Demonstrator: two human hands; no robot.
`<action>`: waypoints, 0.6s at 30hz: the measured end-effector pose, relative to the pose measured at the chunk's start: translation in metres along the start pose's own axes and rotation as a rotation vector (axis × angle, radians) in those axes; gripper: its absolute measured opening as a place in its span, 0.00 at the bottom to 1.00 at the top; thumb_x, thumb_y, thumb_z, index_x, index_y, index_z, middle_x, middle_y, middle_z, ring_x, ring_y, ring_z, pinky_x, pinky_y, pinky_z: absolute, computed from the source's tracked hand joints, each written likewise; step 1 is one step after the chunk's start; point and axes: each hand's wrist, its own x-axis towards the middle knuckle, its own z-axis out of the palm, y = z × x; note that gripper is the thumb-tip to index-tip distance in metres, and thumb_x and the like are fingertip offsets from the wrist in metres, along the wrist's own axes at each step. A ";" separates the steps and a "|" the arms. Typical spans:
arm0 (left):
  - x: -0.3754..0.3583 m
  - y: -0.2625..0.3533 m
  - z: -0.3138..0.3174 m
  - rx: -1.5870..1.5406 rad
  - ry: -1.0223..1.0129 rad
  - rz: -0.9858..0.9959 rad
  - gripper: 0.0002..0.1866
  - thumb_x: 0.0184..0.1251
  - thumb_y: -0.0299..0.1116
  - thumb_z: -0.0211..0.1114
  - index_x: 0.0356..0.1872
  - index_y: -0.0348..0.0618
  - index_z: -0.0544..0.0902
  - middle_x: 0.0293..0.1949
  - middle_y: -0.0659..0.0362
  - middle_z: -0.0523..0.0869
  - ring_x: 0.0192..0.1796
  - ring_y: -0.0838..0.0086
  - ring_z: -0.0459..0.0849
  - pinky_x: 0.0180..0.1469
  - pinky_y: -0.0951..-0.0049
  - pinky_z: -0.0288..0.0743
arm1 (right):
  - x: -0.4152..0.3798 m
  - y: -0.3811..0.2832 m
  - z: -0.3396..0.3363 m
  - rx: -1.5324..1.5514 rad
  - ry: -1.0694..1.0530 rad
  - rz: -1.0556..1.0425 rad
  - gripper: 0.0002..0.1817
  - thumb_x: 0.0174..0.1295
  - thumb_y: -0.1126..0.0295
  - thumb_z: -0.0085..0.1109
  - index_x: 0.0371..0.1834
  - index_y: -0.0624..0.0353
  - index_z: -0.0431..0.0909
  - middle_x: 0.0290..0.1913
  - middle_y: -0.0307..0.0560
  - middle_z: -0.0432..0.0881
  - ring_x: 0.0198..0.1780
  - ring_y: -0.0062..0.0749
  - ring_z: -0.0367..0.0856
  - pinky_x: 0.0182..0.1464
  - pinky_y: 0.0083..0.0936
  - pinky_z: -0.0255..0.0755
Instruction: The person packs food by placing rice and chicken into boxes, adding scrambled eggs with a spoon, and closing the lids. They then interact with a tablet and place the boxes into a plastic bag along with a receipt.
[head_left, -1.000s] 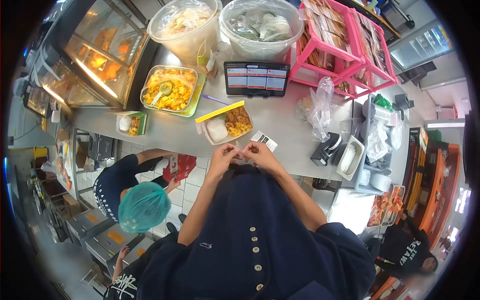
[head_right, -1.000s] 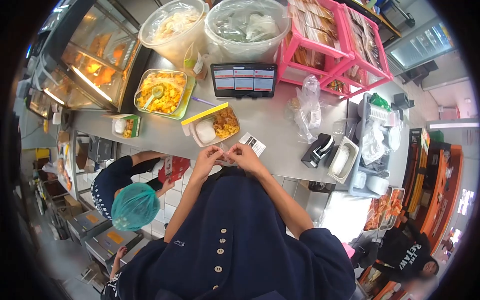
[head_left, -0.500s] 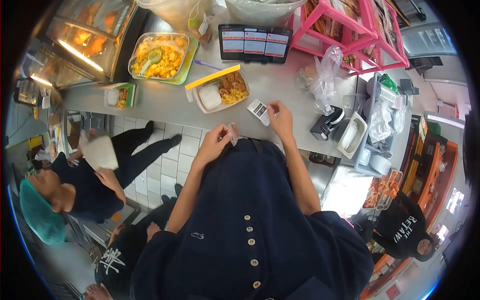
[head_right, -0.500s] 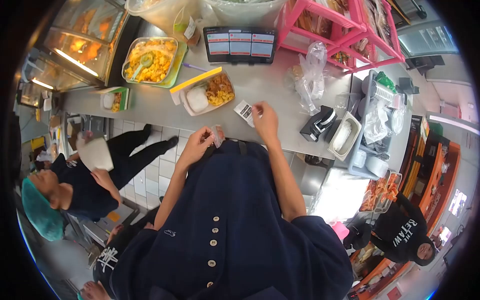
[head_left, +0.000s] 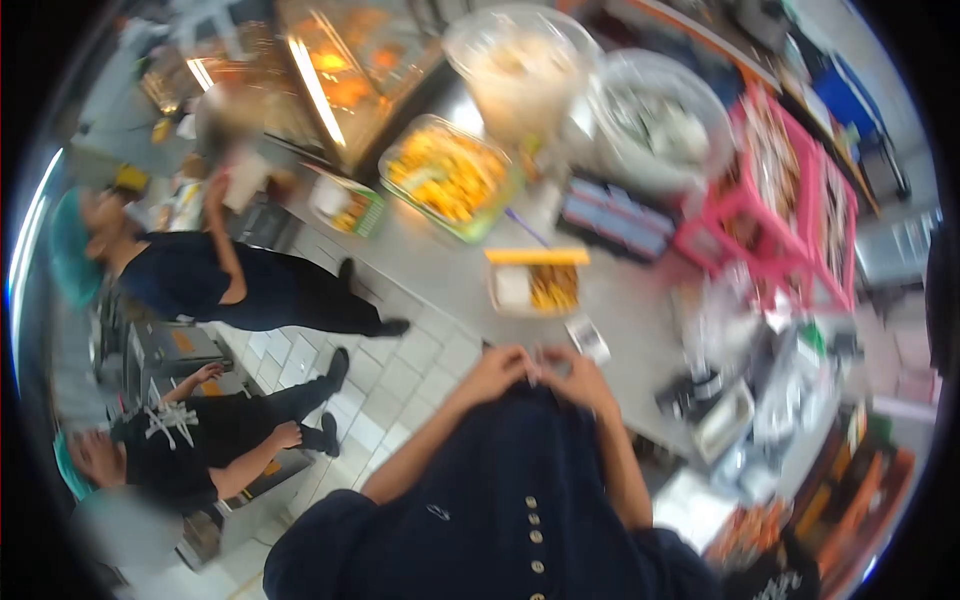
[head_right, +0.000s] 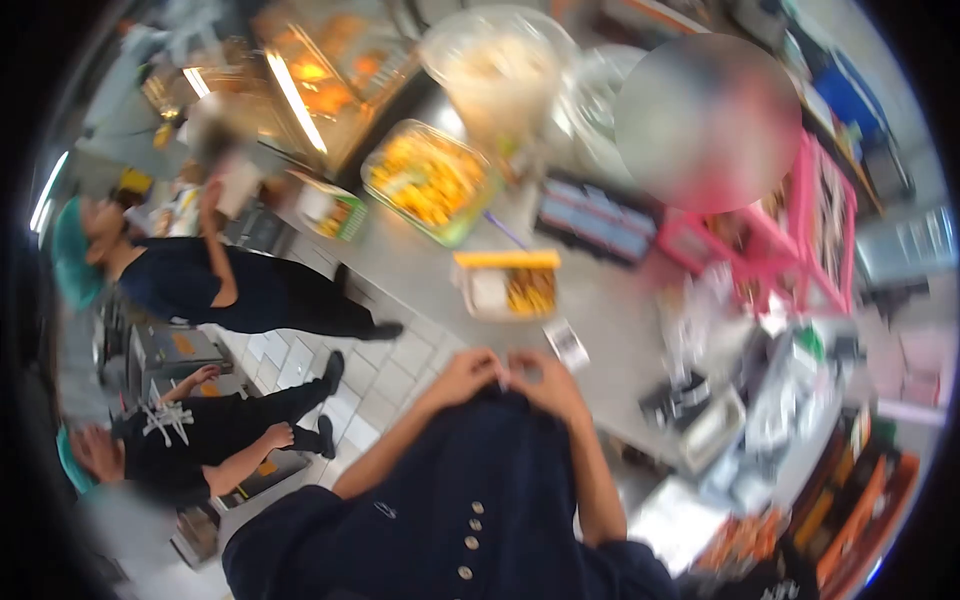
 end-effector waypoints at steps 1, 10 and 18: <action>0.002 -0.008 0.001 0.010 0.004 0.038 0.09 0.73 0.34 0.64 0.38 0.38 0.83 0.35 0.59 0.89 0.40 0.79 0.84 0.46 0.73 0.79 | 0.003 0.003 0.009 -0.019 -0.006 -0.072 0.27 0.62 0.56 0.71 0.56 0.65 0.82 0.46 0.53 0.89 0.49 0.39 0.87 0.55 0.33 0.78; 0.001 -0.021 -0.006 0.071 0.046 0.133 0.09 0.67 0.35 0.63 0.38 0.39 0.81 0.28 0.57 0.85 0.32 0.74 0.80 0.38 0.68 0.76 | 0.031 0.029 0.023 -0.158 -0.160 -0.154 0.13 0.66 0.65 0.64 0.44 0.64 0.85 0.38 0.50 0.89 0.40 0.32 0.88 0.43 0.29 0.80; -0.003 -0.010 -0.037 0.114 -0.005 0.111 0.10 0.64 0.35 0.61 0.36 0.38 0.78 0.30 0.55 0.84 0.34 0.72 0.79 0.40 0.67 0.74 | 0.068 0.020 0.037 -0.199 -0.391 -0.136 0.14 0.65 0.63 0.61 0.42 0.66 0.82 0.32 0.49 0.86 0.33 0.31 0.83 0.40 0.30 0.78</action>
